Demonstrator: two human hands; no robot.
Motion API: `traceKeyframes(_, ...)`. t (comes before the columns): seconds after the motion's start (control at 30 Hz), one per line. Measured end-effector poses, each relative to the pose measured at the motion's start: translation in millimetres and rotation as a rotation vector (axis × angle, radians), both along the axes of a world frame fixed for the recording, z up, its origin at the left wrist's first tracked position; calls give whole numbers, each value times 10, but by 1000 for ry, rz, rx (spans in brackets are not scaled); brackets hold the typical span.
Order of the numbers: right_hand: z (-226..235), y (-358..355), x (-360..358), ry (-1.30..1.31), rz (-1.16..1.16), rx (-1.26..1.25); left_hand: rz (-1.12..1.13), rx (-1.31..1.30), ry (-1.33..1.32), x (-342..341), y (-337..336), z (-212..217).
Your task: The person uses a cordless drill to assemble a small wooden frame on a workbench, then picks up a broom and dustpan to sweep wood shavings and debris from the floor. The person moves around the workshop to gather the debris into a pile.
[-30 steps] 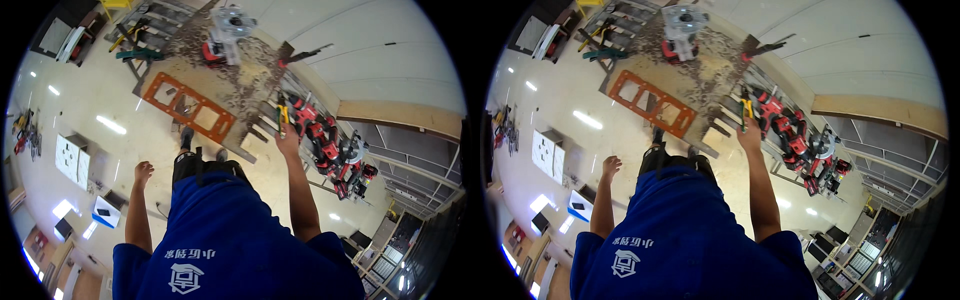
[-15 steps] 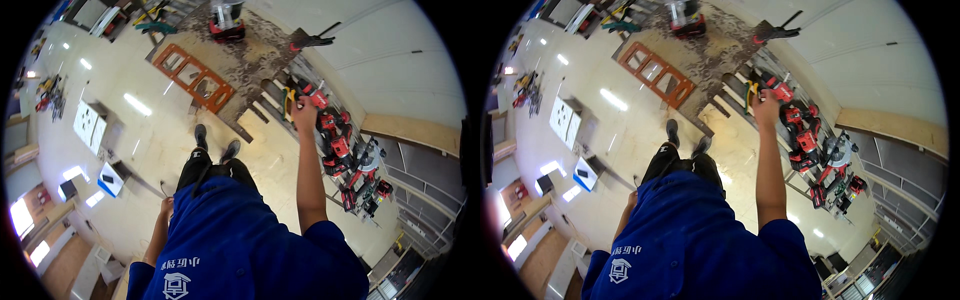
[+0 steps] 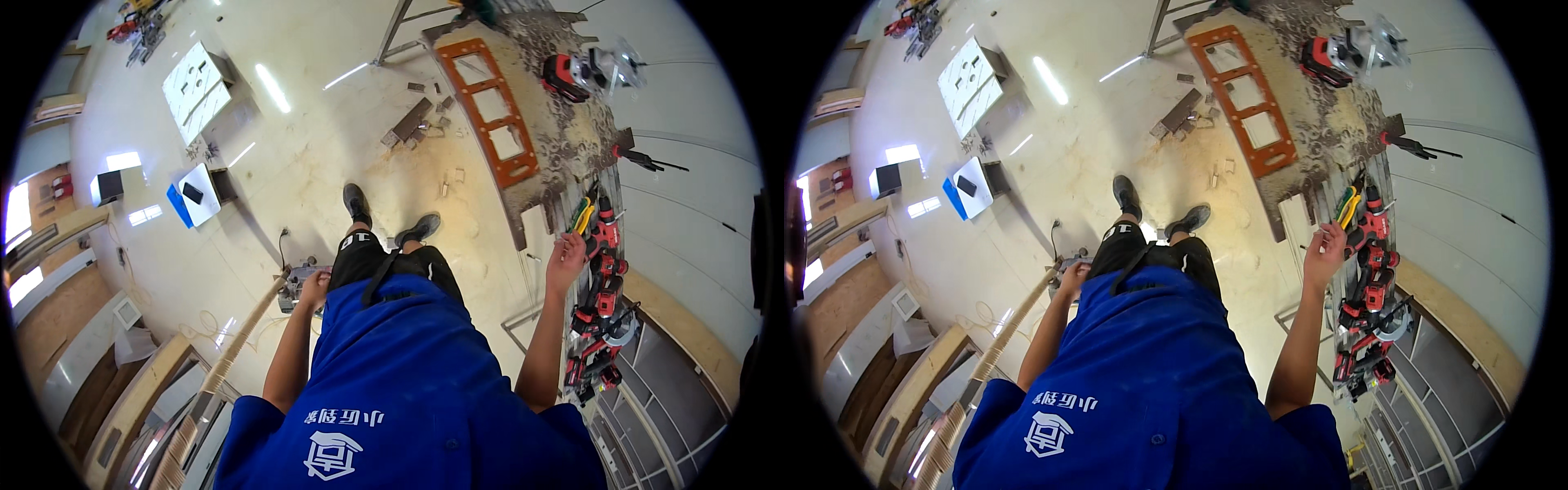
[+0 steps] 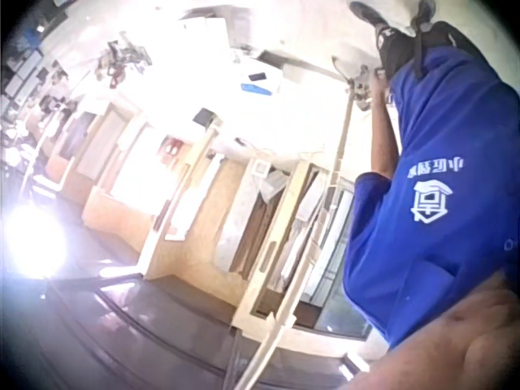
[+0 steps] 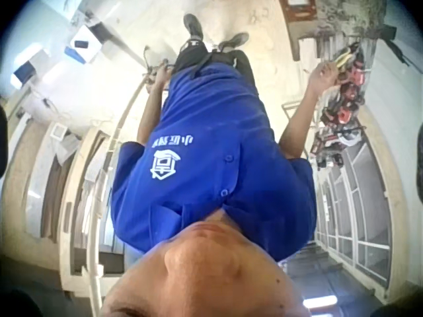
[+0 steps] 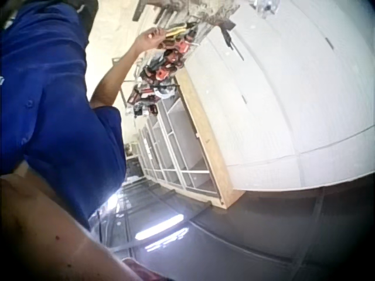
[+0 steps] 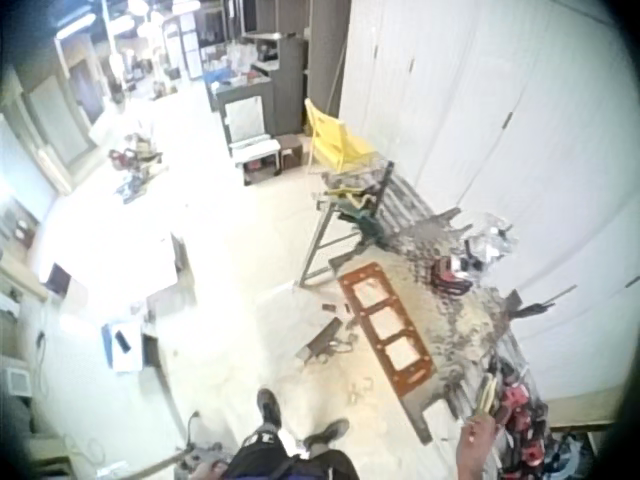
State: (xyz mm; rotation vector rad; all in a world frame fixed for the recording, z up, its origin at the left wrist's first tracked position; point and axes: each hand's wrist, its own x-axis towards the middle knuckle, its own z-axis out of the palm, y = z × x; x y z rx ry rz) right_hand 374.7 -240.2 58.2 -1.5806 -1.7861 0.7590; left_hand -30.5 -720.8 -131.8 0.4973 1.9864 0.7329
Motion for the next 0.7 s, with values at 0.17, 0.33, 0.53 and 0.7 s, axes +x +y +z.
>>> traceKeyframes(0.17,168,-411,-887,74,136,18,377,-346,-538,-859,-235,153)
traceKeyframes(0.33,72,-902,-1826,5,304,-303,481,-178,-294,-2152,-352,320)
traceKeyframes(0.53,-618,-1393,-1647,-98,237,-862,568,-108,-244,-3077,225,621)
traceKeyframes(0.7,-909,-1564,-1513,-214,-176,-1267,546,-134,-411,-2984,546,311)
